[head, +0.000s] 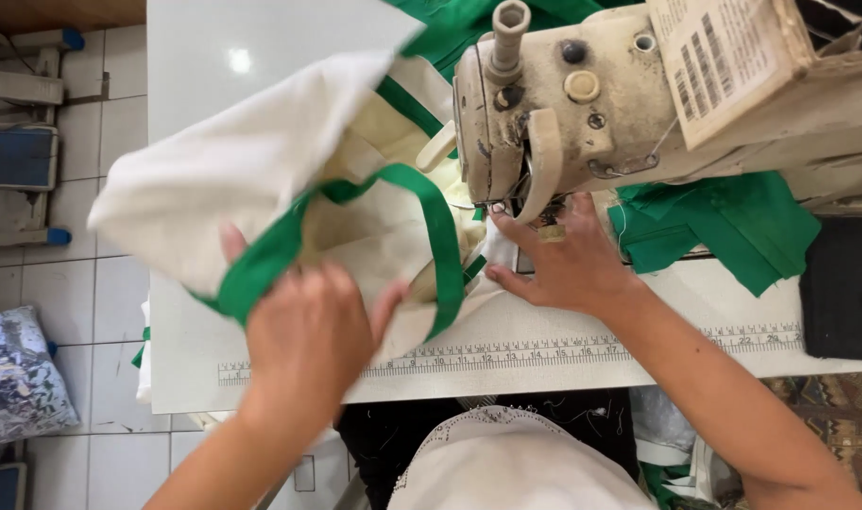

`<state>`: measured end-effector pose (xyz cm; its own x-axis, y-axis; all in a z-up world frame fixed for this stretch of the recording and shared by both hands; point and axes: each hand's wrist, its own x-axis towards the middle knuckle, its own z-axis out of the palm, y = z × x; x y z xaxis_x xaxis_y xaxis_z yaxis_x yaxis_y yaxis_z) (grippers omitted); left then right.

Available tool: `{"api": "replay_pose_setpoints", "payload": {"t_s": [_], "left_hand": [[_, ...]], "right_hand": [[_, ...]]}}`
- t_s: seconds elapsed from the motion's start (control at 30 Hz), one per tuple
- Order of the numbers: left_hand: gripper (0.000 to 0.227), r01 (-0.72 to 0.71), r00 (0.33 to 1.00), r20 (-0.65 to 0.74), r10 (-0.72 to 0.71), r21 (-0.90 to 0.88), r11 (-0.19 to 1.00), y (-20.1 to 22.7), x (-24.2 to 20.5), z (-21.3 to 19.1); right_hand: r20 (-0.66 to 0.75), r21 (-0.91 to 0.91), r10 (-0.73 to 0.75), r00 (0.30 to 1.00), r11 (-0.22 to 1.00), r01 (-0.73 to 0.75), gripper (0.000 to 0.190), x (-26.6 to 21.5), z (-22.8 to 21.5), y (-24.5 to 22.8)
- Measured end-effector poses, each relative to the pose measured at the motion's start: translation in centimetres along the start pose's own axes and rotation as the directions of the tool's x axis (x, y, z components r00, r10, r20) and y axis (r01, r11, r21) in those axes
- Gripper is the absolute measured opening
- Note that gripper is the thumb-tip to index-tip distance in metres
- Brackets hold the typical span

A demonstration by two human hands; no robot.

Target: Attaching green fabric handles to a white canvas bag using an industrial sewing machine.

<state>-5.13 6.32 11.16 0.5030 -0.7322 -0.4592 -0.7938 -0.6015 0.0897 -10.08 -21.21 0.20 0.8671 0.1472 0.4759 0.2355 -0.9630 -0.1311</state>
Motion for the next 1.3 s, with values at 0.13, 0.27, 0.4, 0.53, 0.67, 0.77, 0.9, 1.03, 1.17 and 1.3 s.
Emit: {"api": "replay_pose_setpoints", "payload": {"t_s": [0.13,0.27,0.4,0.53,0.67,0.77,0.9,1.03,1.17,1.3], "left_hand": [[0.033,-0.434,0.853,0.438,0.285,0.290,0.853,7.7,-3.8,10.9],[0.015,-0.674,0.726,0.307,0.616,0.141,0.725,14.5,-2.9,18.1],[0.016,-0.635,0.591,-0.590,0.550,0.081,0.768,13.6,1.7,4.1],[0.026,-0.466,0.583,-0.649,0.488,0.225,0.856,7.7,7.1,3.5],[0.026,-0.264,0.818,-0.489,0.304,0.151,0.953,4.3,5.1,5.9],[0.042,-0.195,0.878,-0.396,0.268,0.215,0.957,3.8,3.2,7.4],[0.049,-0.153,0.923,-0.352,0.153,0.027,0.988,4.6,2.5,6.1],[0.032,0.021,0.820,-0.547,-0.167,-0.264,0.964,6.2,4.3,6.3],[0.039,0.065,0.707,-0.628,-0.325,-0.401,0.914,7.5,5.9,6.0],[0.038,0.001,0.680,-0.625,-0.384,-0.522,0.853,7.8,6.9,6.3]], "right_hand": [[0.199,-0.063,0.039,0.979,0.998,-0.027,0.077,-0.9,1.0,0.6],[0.339,-0.211,-0.032,0.940,0.971,0.109,0.100,-2.2,1.5,0.8],[0.269,-0.119,-0.083,0.960,0.986,0.119,0.073,-2.4,-1.1,-1.2],[0.192,0.000,-0.185,0.964,0.982,0.188,0.055,-4.8,-0.2,-1.6],[0.134,0.065,-0.151,0.979,0.988,0.143,0.044,-2.8,-2.0,-2.2],[0.335,0.171,-0.123,0.934,0.983,0.068,0.036,-0.7,-1.5,-0.5],[0.376,0.133,-0.165,0.912,0.983,0.123,0.023,2.8,-3.3,-0.9],[0.353,0.270,-0.215,0.911,0.955,0.121,0.009,2.9,-2.5,-0.3],[0.335,0.247,-0.239,0.911,0.956,0.160,0.011,3.0,-2.8,-0.3],[0.322,0.361,-0.279,0.905,0.920,0.155,0.006,2.2,-1.1,1.0]]}}
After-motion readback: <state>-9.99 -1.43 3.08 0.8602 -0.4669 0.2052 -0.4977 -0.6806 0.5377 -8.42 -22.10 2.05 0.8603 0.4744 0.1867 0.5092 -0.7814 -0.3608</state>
